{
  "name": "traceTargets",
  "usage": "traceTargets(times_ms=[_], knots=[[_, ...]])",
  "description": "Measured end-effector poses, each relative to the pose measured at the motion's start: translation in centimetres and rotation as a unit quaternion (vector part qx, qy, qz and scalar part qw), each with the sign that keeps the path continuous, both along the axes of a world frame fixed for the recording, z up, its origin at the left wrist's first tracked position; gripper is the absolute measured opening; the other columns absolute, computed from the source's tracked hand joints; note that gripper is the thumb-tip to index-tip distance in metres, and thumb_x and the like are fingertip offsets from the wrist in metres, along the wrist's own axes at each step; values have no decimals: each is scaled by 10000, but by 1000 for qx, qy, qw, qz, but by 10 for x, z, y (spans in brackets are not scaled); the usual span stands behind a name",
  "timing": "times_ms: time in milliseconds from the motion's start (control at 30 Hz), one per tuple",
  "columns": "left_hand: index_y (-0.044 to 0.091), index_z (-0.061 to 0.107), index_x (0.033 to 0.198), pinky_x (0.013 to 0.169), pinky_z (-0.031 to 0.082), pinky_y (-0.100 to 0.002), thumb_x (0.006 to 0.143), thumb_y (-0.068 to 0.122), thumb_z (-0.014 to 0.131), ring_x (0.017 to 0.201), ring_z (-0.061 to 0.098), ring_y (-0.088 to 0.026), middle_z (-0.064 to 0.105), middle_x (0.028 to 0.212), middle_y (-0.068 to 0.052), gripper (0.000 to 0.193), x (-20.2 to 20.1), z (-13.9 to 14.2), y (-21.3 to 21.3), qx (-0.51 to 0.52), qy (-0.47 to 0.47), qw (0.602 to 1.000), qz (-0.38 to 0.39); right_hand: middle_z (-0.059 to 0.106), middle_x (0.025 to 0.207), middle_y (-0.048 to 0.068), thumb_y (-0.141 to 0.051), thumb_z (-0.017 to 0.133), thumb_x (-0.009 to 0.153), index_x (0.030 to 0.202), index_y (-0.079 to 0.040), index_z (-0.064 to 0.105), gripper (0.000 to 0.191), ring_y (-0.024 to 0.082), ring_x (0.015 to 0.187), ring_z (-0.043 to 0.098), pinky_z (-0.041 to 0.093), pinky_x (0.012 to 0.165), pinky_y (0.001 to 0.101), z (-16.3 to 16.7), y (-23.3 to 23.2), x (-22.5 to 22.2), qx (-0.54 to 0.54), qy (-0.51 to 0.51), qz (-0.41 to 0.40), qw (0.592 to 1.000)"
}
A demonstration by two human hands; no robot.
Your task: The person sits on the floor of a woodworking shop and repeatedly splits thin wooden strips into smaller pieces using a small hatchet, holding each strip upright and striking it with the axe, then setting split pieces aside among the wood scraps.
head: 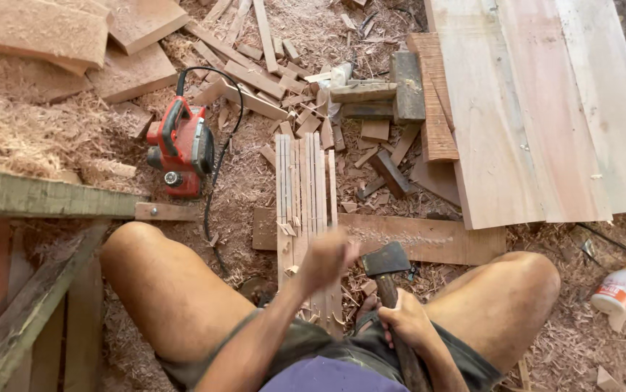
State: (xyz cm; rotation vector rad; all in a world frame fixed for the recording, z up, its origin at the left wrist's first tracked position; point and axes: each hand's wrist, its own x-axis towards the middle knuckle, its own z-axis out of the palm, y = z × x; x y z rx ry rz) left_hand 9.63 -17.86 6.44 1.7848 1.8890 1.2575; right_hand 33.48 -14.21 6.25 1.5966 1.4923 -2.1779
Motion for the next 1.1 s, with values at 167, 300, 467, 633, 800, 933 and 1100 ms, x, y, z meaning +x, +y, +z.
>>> traceTargets(times_ms=[167, 300, 467, 633, 800, 933, 1100], knots=[[30, 475, 715, 647, 482, -405, 1057, 203, 608, 643, 463, -209, 464, 663, -93, 406, 5, 4, -30, 97, -57, 989, -95, 568, 579, 77, -16, 635, 794, 850, 1, 567, 89, 186, 399, 555, 466, 349, 356, 2, 3, -1, 5, -15, 5, 1000], [127, 578, 685, 436, 512, -332, 1039, 199, 593, 531, 559, -128, 585, 642, -1, 362, -13, 3, -8, -90, -178, 980, 14, 571, 589, 73, -4, 666, 792, 836, 10, 560, 116, 180, 410, 544, 466, 366, 343, 8, 4, -10, -15, -3, -16, 1000], [114, 436, 756, 586, 439, -349, 1156, 181, 512, 571, 435, -143, 419, 621, -12, 413, 6, -8, -41, 198, 4, 973, -123, 564, 591, 62, -33, 669, 809, 843, 15, 637, 67, 171, 414, 545, 459, 367, 339, 17, 1, -23, 3, -37, 18, 999], [97, 502, 652, 273, 290, -192, 1044, 50, 634, 379, 373, -55, 390, 488, 15, 416, -33, -55, 31, 115, -6, 992, 59, 554, 597, 64, -28, 647, 790, 866, 14, 644, 87, 172, 413, 543, 459, 365, 333, 16, 0, -21, -12, -16, 9, 1000], [150, 493, 599, 295, 294, -194, 1019, 90, 640, 393, 408, -37, 471, 502, 24, 449, -86, -71, 108, 117, -240, 958, 102, 600, 603, 86, -26, 664, 787, 872, 33, 599, 122, 188, 404, 553, 467, 367, 339, 8, 7, -21, 4, -5, 11, 1000], [135, 517, 605, 271, 335, -187, 1002, 109, 655, 354, 436, -32, 481, 473, 22, 421, -111, -66, 147, 91, -235, 963, 97, 595, 582, 106, -15, 644, 779, 867, 36, 553, 137, 204, 388, 576, 487, 363, 357, 23, 31, -38, 52, -10, 14, 999], [99, 626, 658, 282, 442, -178, 968, 114, 656, 381, 578, -34, 581, 497, 3, 311, -127, -75, 172, 62, -271, 956, 91, 626, 566, 94, -45, 657, 778, 892, 23, 555, 167, 183, 409, 618, 521, 378, 335, 87, 89, -81, 209, -28, 73, 975]])
